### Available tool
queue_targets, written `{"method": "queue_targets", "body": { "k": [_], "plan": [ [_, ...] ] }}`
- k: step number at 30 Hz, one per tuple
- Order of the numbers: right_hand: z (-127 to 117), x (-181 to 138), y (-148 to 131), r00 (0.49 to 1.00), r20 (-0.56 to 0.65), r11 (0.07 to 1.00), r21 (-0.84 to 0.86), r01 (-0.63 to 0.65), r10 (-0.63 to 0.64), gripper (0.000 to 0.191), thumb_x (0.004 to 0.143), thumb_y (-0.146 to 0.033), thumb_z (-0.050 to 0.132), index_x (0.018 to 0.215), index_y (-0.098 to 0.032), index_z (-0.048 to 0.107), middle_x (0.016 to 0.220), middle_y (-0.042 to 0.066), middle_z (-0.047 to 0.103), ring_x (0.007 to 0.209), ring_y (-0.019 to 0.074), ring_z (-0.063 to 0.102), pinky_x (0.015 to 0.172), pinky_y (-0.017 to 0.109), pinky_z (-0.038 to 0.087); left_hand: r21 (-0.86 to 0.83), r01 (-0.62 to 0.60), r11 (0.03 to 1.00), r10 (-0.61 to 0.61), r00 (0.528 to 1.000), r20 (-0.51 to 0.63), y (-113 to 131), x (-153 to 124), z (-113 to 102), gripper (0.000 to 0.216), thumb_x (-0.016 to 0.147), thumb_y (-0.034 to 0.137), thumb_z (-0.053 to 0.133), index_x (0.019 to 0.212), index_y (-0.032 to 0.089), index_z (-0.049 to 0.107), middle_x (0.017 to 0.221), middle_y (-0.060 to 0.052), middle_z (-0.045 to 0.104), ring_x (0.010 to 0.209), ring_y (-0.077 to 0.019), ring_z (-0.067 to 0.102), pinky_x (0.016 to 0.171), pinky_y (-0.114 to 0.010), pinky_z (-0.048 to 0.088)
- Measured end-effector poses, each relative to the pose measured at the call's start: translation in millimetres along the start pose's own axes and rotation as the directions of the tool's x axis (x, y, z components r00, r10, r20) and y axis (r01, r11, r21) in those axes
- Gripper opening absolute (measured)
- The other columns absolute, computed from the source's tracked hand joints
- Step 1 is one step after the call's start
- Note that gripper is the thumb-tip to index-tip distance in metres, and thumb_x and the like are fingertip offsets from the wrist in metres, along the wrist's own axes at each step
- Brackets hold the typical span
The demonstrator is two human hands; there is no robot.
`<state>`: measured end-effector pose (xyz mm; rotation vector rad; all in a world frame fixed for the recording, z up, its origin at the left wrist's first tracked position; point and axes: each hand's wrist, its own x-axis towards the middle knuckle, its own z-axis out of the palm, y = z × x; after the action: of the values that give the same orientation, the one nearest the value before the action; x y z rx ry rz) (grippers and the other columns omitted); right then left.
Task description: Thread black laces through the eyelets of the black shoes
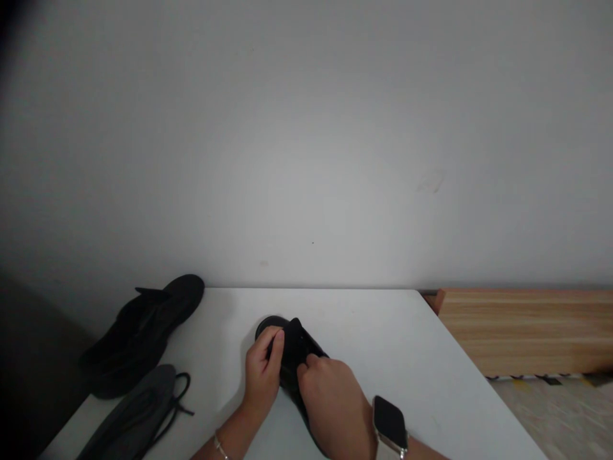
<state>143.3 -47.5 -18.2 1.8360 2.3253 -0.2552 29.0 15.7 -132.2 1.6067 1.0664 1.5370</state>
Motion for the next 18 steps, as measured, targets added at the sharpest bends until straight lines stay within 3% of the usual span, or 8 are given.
{"method": "queue_targets", "body": {
  "k": [10,18],
  "plan": [
    [7.0,26.1,-5.1,0.999,0.025,1.000,-0.004,0.025,-0.025,0.035,0.089,0.004,0.045,0.104,-0.010,0.074,0.104,0.014,0.075,0.094,0.0263,0.072,0.078,0.031,0.054,-0.013,-0.029,1.000,0.029,1.000,0.001,-2.1,0.8,0.8,0.031,0.100,0.031,0.046,0.074,0.018,0.056,0.072,-0.002,0.056,0.070,-0.0169,0.054,0.065,-0.026,0.043],
    [14.8,14.8,7.4,0.998,0.051,0.997,0.068,-0.028,0.025,0.035,0.086,0.001,0.045,0.101,-0.014,0.073,0.100,0.012,0.074,0.089,0.0280,0.074,0.075,0.034,0.055,-0.012,-0.030,0.999,0.030,1.000,0.005,1.2,0.2,0.4,0.030,0.100,0.030,0.046,0.076,0.017,0.059,0.074,-0.002,0.057,0.071,-0.0168,0.055,0.066,-0.026,0.043]
  ]
}}
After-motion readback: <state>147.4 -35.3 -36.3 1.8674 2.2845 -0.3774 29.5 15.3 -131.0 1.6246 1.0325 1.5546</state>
